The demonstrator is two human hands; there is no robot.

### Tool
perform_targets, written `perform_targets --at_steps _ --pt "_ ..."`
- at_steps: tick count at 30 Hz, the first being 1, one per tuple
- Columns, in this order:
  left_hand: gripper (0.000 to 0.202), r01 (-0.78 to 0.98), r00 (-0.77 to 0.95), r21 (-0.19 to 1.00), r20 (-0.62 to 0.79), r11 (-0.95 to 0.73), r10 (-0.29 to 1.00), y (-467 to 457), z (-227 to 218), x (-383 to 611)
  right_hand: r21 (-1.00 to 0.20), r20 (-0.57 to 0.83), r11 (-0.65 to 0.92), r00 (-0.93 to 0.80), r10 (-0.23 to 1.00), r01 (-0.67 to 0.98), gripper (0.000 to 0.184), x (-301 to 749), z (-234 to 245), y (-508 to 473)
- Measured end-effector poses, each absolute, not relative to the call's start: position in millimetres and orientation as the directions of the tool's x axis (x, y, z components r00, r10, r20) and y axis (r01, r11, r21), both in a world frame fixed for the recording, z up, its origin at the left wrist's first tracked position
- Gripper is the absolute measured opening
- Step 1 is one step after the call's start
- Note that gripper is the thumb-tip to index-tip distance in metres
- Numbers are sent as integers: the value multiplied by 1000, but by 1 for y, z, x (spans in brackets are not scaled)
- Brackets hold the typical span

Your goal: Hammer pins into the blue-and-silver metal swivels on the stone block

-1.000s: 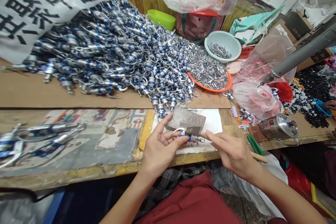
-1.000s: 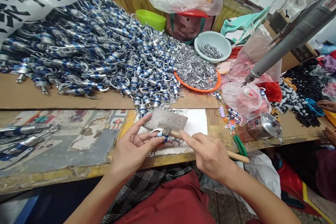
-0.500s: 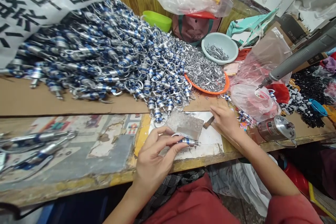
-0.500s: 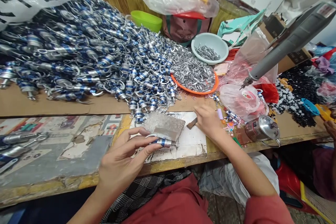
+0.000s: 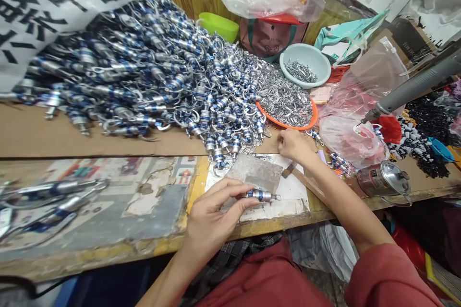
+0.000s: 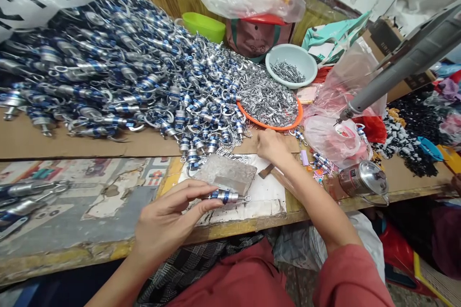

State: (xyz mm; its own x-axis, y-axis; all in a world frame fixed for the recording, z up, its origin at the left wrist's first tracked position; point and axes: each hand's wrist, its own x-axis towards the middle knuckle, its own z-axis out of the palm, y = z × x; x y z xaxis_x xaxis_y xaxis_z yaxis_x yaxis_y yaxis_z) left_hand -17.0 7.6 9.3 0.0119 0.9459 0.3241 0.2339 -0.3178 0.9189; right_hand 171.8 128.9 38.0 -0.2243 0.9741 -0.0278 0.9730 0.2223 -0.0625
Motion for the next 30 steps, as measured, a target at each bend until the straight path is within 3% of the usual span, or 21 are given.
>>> perform_targets --at_steps 2,4,6,8,10,14,17,22,24,27,30 --pt "21 233 -1 938 265 -258 964 6 8 -17 -136 -8 226 -230 973 964 10 173 45 114" --pt "32 199 -15 957 219 -211 976 4 6 -16 -352 47 256 -256 965 900 11 168 50 91" --pt "37 159 -22 968 198 -192 980 4 5 -15 -656 140 313 -297 945 687 11 159 54 65" --pt "38 166 -28 967 199 -191 980 4 8 -15 -839 240 365 -328 914 404 10 149 53 42" --pt "37 207 -36 957 213 -201 976 4 12 -15 -888 286 383 -345 894 256 11 142 50 29" --pt "26 200 -20 937 297 -287 955 5 18 -16 -934 263 324 -326 908 150 12 140 41 26" --pt "21 99 -18 946 312 -309 950 5 17 -16 -929 299 351 -320 899 119 15 142 41 25" --pt "15 -23 -31 986 166 -167 986 2 22 -15 -839 391 481 -331 859 255 16 147 46 17" --pt "11 -42 -29 994 96 -97 995 2 28 -15 -730 489 605 -375 787 318 12 153 43 15" --pt "8 -51 -37 999 14 -16 999 2 35 -16 -456 627 811 -514 585 366 14 164 37 16" --pt "5 -15 -48 1000 -23 22 999 3 39 -17 -214 618 911 -674 405 352 18 174 36 17"
